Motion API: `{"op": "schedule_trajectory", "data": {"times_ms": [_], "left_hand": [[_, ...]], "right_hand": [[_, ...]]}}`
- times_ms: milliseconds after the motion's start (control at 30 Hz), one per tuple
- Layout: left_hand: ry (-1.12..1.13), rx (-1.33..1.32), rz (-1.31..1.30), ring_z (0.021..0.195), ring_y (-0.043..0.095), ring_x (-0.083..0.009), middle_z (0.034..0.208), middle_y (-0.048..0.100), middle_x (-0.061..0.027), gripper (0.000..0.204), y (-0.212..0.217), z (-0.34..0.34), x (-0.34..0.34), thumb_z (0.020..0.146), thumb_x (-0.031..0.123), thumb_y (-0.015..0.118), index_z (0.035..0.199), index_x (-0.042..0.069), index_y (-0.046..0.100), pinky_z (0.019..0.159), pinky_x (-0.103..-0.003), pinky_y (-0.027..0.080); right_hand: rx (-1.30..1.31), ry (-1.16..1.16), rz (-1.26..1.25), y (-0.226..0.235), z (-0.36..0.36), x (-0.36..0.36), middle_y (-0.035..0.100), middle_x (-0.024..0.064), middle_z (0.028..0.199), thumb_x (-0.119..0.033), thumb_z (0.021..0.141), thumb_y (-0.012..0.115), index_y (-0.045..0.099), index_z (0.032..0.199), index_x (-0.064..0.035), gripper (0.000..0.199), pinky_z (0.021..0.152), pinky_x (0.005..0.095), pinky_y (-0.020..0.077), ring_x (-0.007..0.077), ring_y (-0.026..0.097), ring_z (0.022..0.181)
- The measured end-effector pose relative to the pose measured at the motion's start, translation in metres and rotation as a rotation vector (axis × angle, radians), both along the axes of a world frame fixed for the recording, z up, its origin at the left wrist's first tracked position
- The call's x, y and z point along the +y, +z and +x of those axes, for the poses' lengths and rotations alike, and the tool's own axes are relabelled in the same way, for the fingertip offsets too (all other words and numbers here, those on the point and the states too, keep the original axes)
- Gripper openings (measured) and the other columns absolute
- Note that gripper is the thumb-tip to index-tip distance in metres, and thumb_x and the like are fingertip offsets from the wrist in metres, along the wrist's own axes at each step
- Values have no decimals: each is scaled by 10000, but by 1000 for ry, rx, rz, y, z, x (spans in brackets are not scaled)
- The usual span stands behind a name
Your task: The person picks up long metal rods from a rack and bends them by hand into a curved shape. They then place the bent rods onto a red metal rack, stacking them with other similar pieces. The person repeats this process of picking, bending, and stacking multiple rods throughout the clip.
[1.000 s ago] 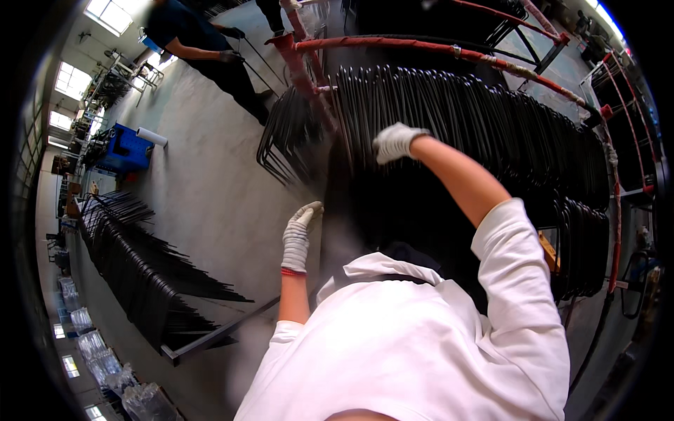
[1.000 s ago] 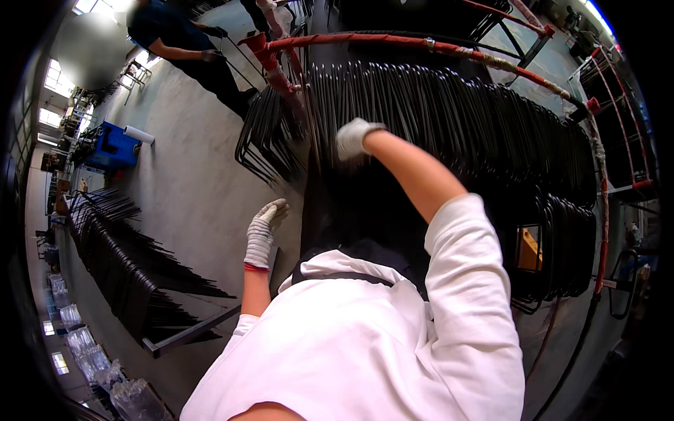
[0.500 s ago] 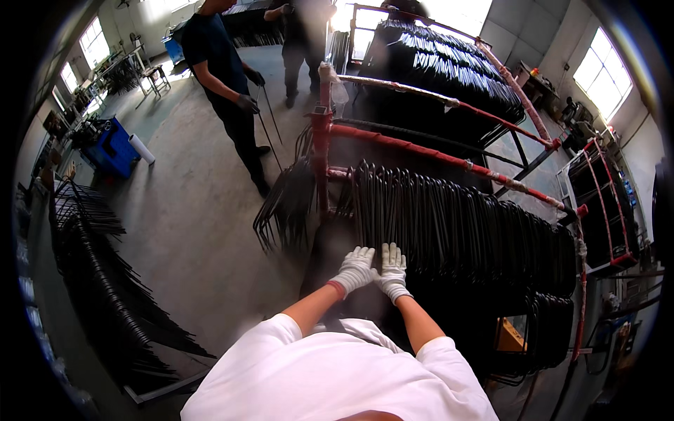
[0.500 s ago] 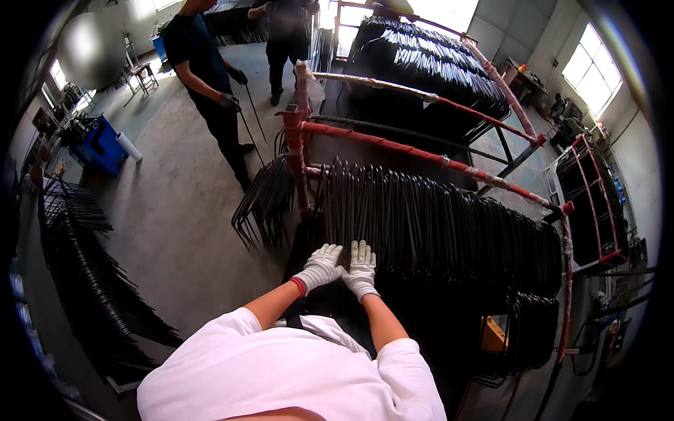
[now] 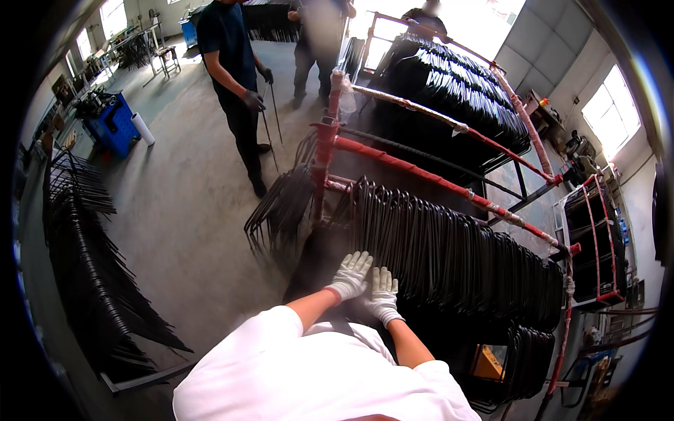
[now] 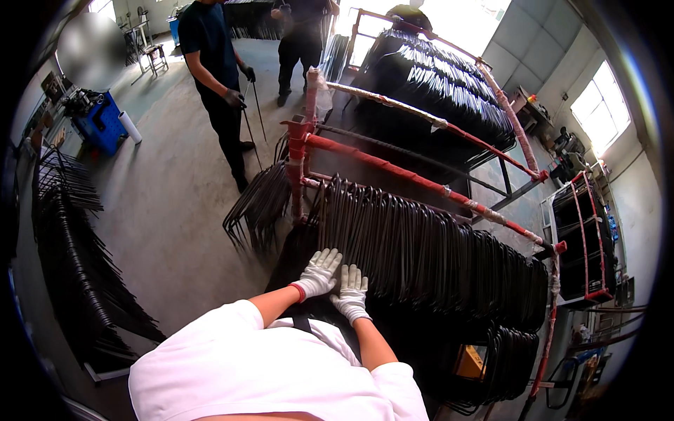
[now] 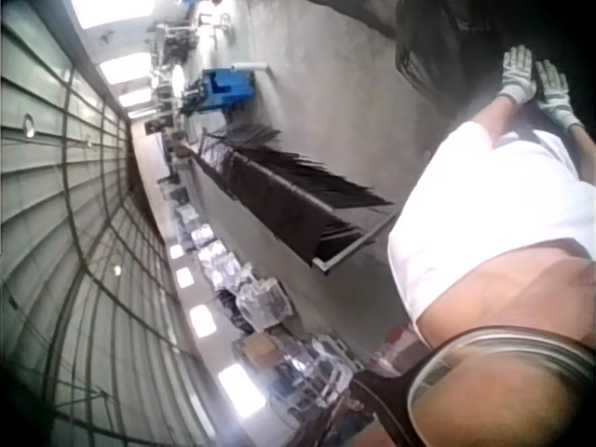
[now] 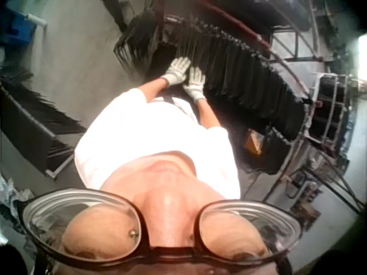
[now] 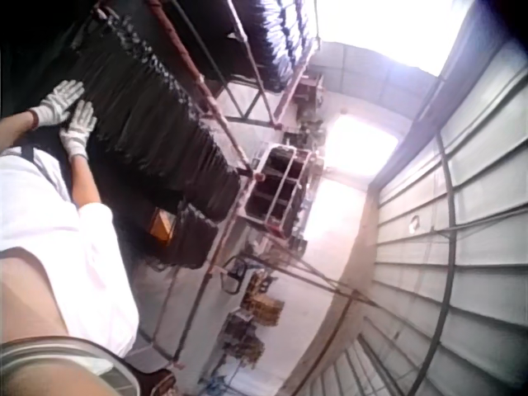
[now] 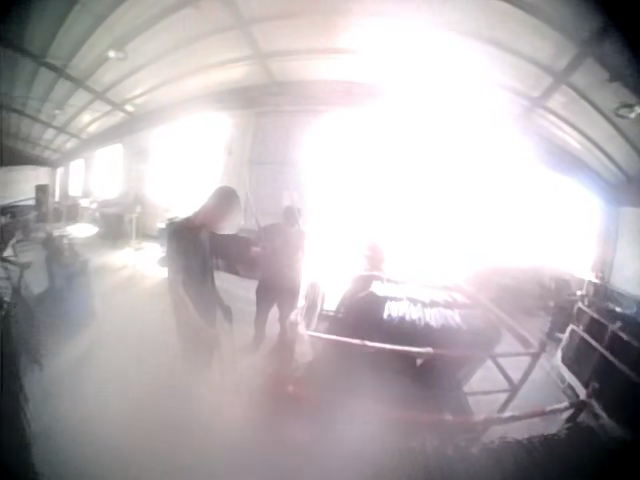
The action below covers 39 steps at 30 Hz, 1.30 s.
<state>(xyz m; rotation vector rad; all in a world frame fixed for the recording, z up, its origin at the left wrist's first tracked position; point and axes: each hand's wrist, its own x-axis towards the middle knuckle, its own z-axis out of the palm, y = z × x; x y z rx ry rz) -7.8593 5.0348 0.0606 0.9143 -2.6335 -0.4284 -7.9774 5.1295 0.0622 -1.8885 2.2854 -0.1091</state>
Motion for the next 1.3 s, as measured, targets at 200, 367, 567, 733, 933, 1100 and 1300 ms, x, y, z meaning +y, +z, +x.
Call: {"op": "schedule_trajectory", "data": {"times_ms": [200,367,567,733,933,1100,1300], "left_hand": [[-49,-81,-22,1279,217,-315,1383,236,-156,747,0,0,-3,706,314,565,1334,63,247,1049,-445,129],[-34,-144,0,1291,168,-332,1396,195,-158,801,-10,-2,-8,687,346,575,1346,70,213,1051,-461,106],[-53,-191,33,1296,124,-356,1401,162,-172,816,-12,-10,-4,688,342,561,1349,46,187,1051,-470,81],[-44,-255,44,1296,123,-355,1405,150,-172,822,-9,-9,-5,690,346,564,1350,44,181,1054,-472,75],[-34,-287,65,1302,108,-348,1412,133,-162,821,-6,-10,-4,694,340,557,1356,50,167,1057,-468,70],[-38,-280,63,1306,96,-343,1414,129,-158,821,-6,-10,-5,692,335,554,1356,51,165,1057,-468,68],[-40,-239,45,1300,114,-347,1408,146,-161,828,-11,-9,-6,676,326,570,1351,50,178,1055,-473,75]], "right_hand": [[-45,67,69,24,-9,2,133,166,1406,-396,601,688,121,1366,-103,996,1025,497,102,308,138,1303],[-136,123,-16,24,-15,2,154,174,1399,-374,648,638,136,1362,-100,915,1031,494,100,311,156,1300],[-207,124,-31,28,-26,11,137,149,1413,-339,620,699,103,1374,-131,984,1029,496,136,299,172,1298],[-250,120,-50,24,-24,10,144,156,1407,-298,615,708,125,1368,-114,970,1030,500,128,313,168,1295],[-273,123,-35,37,-24,12,149,173,1401,-283,627,699,138,1362,-91,945,1031,492,123,319,162,1295],[-270,122,-53,32,-25,12,148,175,1402,-285,624,700,136,1363,-90,950,1031,492,124,318,161,1296],[-257,116,-40,37,-24,11,149,173,1401,-286,616,703,140,1362,-90,955,1029,498,127,318,164,1295]]}}
